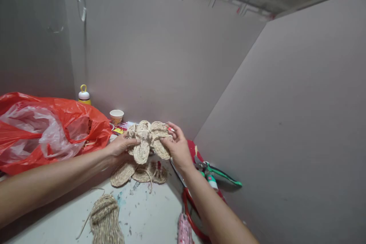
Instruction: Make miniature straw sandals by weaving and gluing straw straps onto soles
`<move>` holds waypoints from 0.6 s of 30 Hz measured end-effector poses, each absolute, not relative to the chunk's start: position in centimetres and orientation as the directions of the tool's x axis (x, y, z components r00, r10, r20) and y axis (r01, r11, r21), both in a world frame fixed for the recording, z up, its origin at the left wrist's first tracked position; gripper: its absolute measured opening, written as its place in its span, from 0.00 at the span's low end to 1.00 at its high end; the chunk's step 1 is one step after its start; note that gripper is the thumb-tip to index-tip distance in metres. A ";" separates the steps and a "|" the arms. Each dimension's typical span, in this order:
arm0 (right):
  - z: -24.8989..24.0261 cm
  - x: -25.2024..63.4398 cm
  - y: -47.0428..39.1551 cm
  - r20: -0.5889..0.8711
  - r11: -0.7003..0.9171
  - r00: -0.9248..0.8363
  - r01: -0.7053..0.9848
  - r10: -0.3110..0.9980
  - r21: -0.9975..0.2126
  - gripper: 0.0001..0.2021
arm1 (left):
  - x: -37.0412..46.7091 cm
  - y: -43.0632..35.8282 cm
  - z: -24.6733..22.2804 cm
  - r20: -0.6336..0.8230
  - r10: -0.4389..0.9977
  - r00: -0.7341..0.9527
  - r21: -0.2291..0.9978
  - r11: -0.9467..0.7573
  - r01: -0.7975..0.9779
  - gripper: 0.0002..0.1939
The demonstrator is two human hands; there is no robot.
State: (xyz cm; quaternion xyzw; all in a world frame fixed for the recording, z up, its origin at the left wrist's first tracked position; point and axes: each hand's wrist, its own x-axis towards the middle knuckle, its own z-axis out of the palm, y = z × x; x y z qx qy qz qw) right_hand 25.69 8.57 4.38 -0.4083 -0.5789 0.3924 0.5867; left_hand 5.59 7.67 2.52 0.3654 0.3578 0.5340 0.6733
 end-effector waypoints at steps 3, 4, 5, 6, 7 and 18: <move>3.8 23.4 7.4 0.352 0.356 0.069 -0.050 0.934 -0.933 0.33 | 7.4 7.6 3.1 -0.058 0.984 0.166 0.883 0.129 -0.452 0.19; 3.5 23.1 7.2 0.340 0.346 0.092 -0.062 0.936 -0.936 0.35 | 7.9 7.6 3.2 -0.049 0.985 0.165 0.888 0.118 -0.445 0.19; 3.3 22.8 7.1 0.321 0.330 0.107 -0.074 0.941 -0.941 0.36 | 8.4 7.5 3.2 -0.039 0.985 0.167 0.895 0.109 -0.433 0.19; 3.2 22.7 7.0 0.296 0.306 0.110 -0.091 0.949 -0.948 0.37 | 8.7 7.4 3.2 -0.029 0.985 0.168 0.904 0.098 -0.417 0.19; 3.0 22.7 7.0 0.267 0.277 0.099 -0.113 0.959 -0.954 0.36 | 9.1 7.4 3.2 -0.020 0.985 0.170 0.914 0.087 -0.396 0.20; 2.7 27.6 9.6 0.016 0.053 0.152 -0.241 0.988 -0.969 0.11 | 5.9 9.2 3.5 0.023 0.955 0.294 0.913 -0.140 0.382 0.23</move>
